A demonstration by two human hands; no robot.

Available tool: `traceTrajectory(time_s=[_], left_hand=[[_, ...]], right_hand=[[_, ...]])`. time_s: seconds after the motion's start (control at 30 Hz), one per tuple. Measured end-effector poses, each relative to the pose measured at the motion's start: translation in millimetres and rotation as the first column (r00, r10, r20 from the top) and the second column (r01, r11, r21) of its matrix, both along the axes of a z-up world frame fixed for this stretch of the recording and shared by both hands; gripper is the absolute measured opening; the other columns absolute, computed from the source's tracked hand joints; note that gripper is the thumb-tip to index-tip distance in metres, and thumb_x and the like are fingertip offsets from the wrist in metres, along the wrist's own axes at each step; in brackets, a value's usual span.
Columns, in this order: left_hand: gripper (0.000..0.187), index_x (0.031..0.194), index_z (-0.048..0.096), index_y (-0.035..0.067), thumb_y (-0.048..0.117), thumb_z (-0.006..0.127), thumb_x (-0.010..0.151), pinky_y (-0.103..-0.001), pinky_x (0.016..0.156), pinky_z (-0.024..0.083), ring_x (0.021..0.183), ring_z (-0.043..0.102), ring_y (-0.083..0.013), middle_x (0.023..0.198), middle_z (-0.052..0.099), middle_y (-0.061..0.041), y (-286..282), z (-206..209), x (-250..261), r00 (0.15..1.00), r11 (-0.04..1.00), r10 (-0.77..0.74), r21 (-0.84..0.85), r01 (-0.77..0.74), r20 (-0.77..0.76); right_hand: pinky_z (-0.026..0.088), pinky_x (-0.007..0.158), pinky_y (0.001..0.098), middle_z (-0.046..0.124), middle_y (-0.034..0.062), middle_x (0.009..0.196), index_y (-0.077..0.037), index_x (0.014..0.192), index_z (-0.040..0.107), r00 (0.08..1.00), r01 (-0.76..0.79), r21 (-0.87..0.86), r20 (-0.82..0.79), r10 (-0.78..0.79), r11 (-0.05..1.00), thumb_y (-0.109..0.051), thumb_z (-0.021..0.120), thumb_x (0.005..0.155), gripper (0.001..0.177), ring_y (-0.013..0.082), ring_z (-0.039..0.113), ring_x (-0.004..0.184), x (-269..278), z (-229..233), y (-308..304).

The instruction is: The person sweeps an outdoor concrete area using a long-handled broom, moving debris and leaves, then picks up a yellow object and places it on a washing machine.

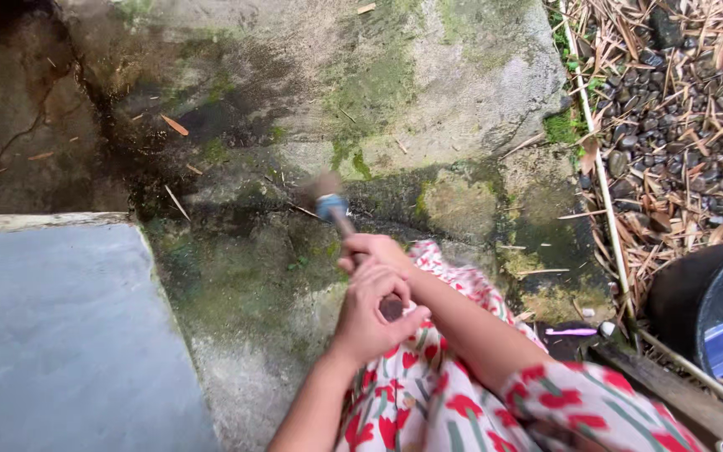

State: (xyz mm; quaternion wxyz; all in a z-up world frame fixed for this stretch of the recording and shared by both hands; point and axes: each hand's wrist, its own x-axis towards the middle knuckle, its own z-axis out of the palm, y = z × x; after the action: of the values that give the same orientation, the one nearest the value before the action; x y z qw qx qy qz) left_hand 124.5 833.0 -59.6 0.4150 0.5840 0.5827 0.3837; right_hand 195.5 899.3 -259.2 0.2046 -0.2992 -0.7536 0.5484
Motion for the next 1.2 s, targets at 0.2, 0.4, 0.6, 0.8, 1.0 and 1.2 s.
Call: traceTrajectory(time_s=[0.2, 0.4, 0.6, 0.8, 1.0, 1.2], left_hand=[[0.029, 0.071, 0.056, 0.007, 0.017, 0.083, 0.075, -0.044, 0.099, 0.042, 0.083, 0.065, -0.0258, 0.075, 0.063, -0.007, -6, -53, -60, 0.931, 0.984, 0.052, -0.142, -0.110, -0.362], [0.016, 0.085, 0.057, 0.004, -0.001, 0.072, 0.079, -0.035, 0.091, 0.053, 0.097, 0.067, -0.0228, 0.096, 0.067, -0.010, 25, -108, 39, 0.971, 0.980, -0.178, -0.059, 0.189, 0.157], [0.019, 0.079, 0.053, 0.003, -0.015, 0.054, 0.078, -0.032, 0.078, 0.050, 0.094, 0.063, -0.0236, 0.111, 0.069, -0.007, 79, -187, 260, 0.878, 0.950, -0.137, -0.191, 0.247, 0.458], [0.020, 0.084, 0.060, 0.006, -0.012, 0.055, 0.076, -0.034, 0.085, 0.054, 0.106, 0.067, -0.0258, 0.111, 0.069, -0.009, 94, -112, 380, 0.836, 0.916, -0.379, 0.030, 0.401, 0.396], [0.020, 0.091, 0.058, 0.006, 0.005, 0.073, 0.079, -0.040, 0.094, 0.050, 0.097, 0.064, -0.0296, 0.093, 0.063, -0.010, 87, -44, 453, 0.802, 0.873, -0.487, 0.168, 0.458, 0.345], [0.019, 0.083, 0.056, 0.004, 0.002, 0.075, 0.078, -0.037, 0.085, 0.051, 0.090, 0.065, -0.0298, 0.089, 0.063, -0.011, 81, -103, 471, 0.809, 0.808, -0.512, -0.158, 0.568, 0.288]], right_hand=[[0.056, 0.071, 0.0435, 0.072, 0.0106, 0.088, -0.018, 0.101, 0.072, 0.908, -0.319, -0.142, 0.238, 0.346, 0.937, -0.028, 0.066, 0.084, 0.021, 0.0310, 0.070, 0.080, -88, -55, -1], [0.055, 0.073, 0.0482, 0.073, 0.0083, 0.089, -0.016, 0.085, 0.073, 0.799, -0.014, 0.045, 0.601, -0.016, 0.999, -0.043, 0.070, 0.074, 0.030, 0.0328, 0.070, 0.086, 112, -51, 56], [0.056, 0.085, 0.0450, 0.074, 0.0089, 0.105, -0.018, 0.098, 0.076, 0.404, 0.143, 0.131, 0.897, -0.178, 0.981, -0.035, 0.071, 0.080, 0.026, 0.0315, 0.071, 0.098, 362, -25, 90], [0.056, 0.075, 0.0471, 0.073, 0.0132, 0.100, -0.012, 0.097, 0.073, 0.468, 0.404, 0.347, 0.716, -0.517, 0.846, -0.030, 0.073, 0.084, 0.023, 0.0361, 0.071, 0.088, 507, 21, 63], [0.055, 0.070, 0.0422, 0.072, 0.0128, 0.087, -0.008, 0.091, 0.070, 0.646, 0.554, 0.154, 0.540, -0.539, 0.818, -0.029, 0.077, 0.085, 0.024, 0.0322, 0.070, 0.076, 531, 31, 31], [0.053, 0.068, 0.0406, 0.070, 0.0140, 0.086, -0.006, 0.092, 0.070, 0.611, 0.662, 0.099, 0.502, -0.612, 0.743, -0.024, 0.079, 0.084, 0.021, 0.0312, 0.068, 0.075, 547, -14, 15]])
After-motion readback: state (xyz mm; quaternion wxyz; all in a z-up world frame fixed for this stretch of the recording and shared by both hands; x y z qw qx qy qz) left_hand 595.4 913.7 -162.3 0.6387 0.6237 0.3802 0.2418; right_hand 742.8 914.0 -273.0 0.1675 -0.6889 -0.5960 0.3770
